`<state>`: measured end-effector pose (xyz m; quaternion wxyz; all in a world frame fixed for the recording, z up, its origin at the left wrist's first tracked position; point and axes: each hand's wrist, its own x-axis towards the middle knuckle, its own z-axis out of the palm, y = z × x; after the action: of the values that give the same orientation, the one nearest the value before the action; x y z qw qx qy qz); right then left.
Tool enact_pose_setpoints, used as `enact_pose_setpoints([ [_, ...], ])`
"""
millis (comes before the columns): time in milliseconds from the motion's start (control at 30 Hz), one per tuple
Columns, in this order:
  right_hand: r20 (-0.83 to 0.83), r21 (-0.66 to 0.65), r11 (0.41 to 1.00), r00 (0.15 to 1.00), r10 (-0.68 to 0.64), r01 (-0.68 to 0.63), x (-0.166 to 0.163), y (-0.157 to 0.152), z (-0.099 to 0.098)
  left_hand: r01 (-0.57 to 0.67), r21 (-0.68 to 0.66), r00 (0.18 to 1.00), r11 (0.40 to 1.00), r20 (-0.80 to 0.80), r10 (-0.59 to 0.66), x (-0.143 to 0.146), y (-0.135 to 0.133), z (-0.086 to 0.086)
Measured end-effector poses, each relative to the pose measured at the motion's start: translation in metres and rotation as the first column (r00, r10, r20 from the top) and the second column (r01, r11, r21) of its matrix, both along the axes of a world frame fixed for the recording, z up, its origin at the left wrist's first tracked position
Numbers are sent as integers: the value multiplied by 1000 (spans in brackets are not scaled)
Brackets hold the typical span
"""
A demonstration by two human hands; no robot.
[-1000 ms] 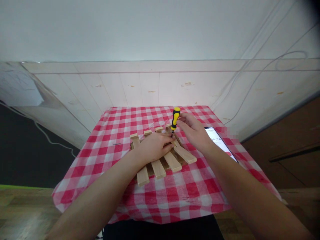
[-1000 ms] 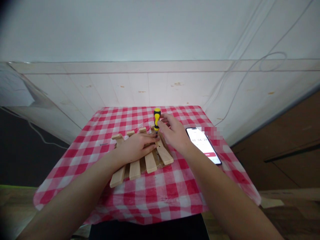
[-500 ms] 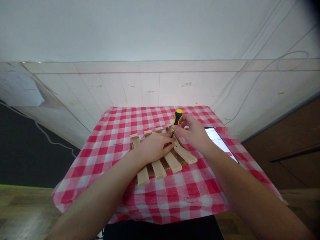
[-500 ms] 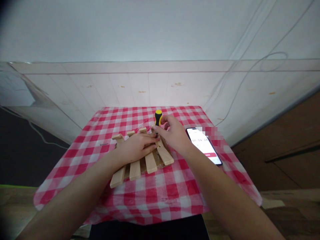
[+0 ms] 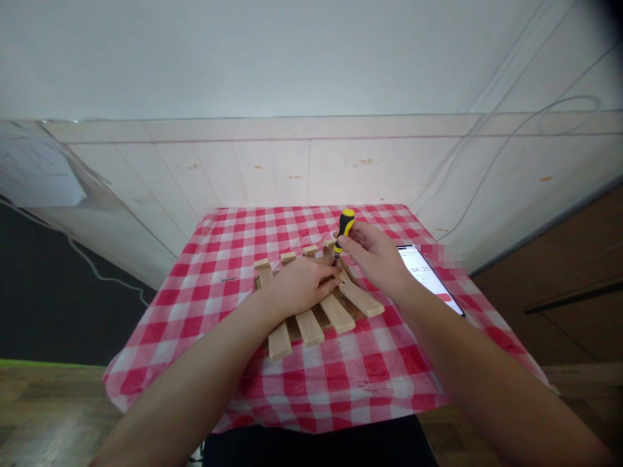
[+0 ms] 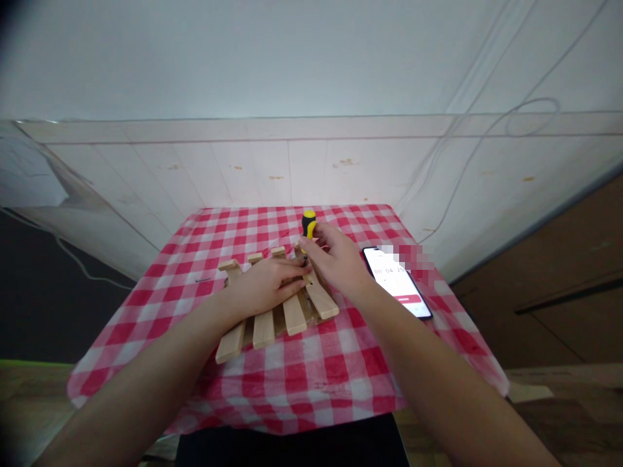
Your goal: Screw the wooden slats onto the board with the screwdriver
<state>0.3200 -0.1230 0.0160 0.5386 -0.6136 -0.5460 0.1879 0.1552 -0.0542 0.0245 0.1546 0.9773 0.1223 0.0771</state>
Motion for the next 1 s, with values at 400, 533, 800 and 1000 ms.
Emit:
enact_pose_setpoints([
  [400,82,-6,999,996,-33,33,2,1,-2,27,2,999,1000,25,-27,0,1,-2],
  [533,25,4,1000,1000,15,-16,1,0,-1,29,-9,1000,1000,6,-28,0,1,0],
  [800,99,-43,999,995,11,-7,0,-3,5,37,-2,999,999,12,-37,0,2,0],
  [1000,30,-9,1000,1000,-1,1,0,-1,0,33,-11,999,999,15,-33,0,1,1],
])
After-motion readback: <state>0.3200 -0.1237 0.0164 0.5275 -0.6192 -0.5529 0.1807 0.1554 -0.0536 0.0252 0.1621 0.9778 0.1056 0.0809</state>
